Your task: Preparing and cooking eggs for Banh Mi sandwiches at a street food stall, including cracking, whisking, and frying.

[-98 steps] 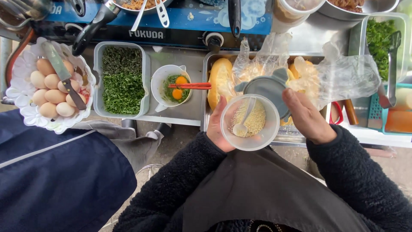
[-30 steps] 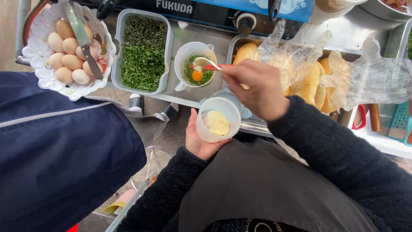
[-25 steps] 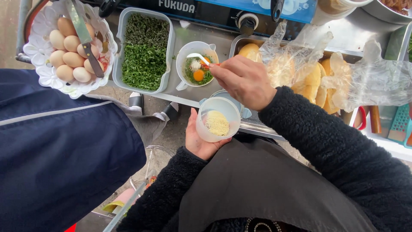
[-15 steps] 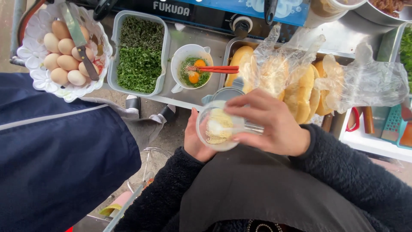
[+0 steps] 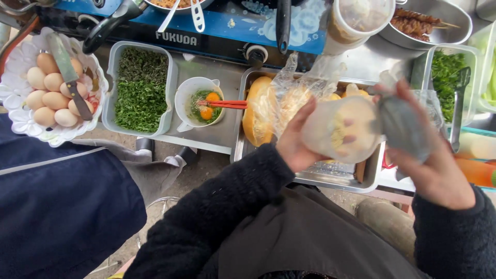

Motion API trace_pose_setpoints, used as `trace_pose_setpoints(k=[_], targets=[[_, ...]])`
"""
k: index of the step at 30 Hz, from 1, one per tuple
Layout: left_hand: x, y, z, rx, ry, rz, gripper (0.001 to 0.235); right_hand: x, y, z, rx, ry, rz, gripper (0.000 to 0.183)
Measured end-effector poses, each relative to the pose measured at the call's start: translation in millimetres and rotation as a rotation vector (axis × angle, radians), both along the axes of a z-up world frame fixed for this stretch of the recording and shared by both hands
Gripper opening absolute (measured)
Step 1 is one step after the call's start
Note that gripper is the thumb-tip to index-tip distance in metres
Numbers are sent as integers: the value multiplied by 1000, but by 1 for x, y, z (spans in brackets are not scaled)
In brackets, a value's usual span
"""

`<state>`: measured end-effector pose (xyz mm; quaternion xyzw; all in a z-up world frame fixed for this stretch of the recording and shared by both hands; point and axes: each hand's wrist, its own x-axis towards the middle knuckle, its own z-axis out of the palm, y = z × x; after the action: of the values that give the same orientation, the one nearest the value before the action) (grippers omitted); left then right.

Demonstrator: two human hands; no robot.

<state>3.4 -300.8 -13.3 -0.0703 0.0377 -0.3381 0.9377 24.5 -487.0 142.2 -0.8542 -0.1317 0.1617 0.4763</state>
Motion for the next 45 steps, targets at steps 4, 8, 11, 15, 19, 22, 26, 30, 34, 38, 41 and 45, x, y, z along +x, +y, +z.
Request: trace_pose_setpoints(k=[4, 8, 11, 15, 19, 22, 26, 30, 34, 38, 41, 45], targets=[[30, -62, 21, 364, 175, 116, 49, 12, -25, -36, -373, -546, 229, 104], [67, -108, -2, 417, 143, 15, 65, 52, -51, -39, -282, -444, 156, 104], [89, -115, 16, 523, 183, -23, 66, 77, -57, -20, -332, -181, 80, 117], [103, -117, 23, 601, 245, -7, 72, 94, -51, -10, -316, -13, 40, 119], [112, -124, 6, 600, 266, 24, 81, 101, -44, -9, -343, -26, 67, 118], [114, -113, 14, 684, 287, 35, 77, 106, -37, -15, -365, 38, 29, 115], [113, -105, 37, 823, 387, 37, 106, 102, -42, -32, -353, -170, 106, 117], [99, -93, 59, 847, 151, 45, 101, 128, -69, -55, -281, -230, -46, 103], [49, -78, 73, 1091, -191, 33, 77, 180, -110, -132, -425, -598, -159, 100], [-21, -27, 26, 923, -388, 122, 26, 181, -58, -167, -615, -268, -230, 102], [-58, 40, 20, 1375, -373, 261, 30, 172, -31, -153, -830, -146, -190, 102], [-93, 135, 9, 2109, -312, 1042, 22, 166, -58, -118, -734, -239, -89, 96]])
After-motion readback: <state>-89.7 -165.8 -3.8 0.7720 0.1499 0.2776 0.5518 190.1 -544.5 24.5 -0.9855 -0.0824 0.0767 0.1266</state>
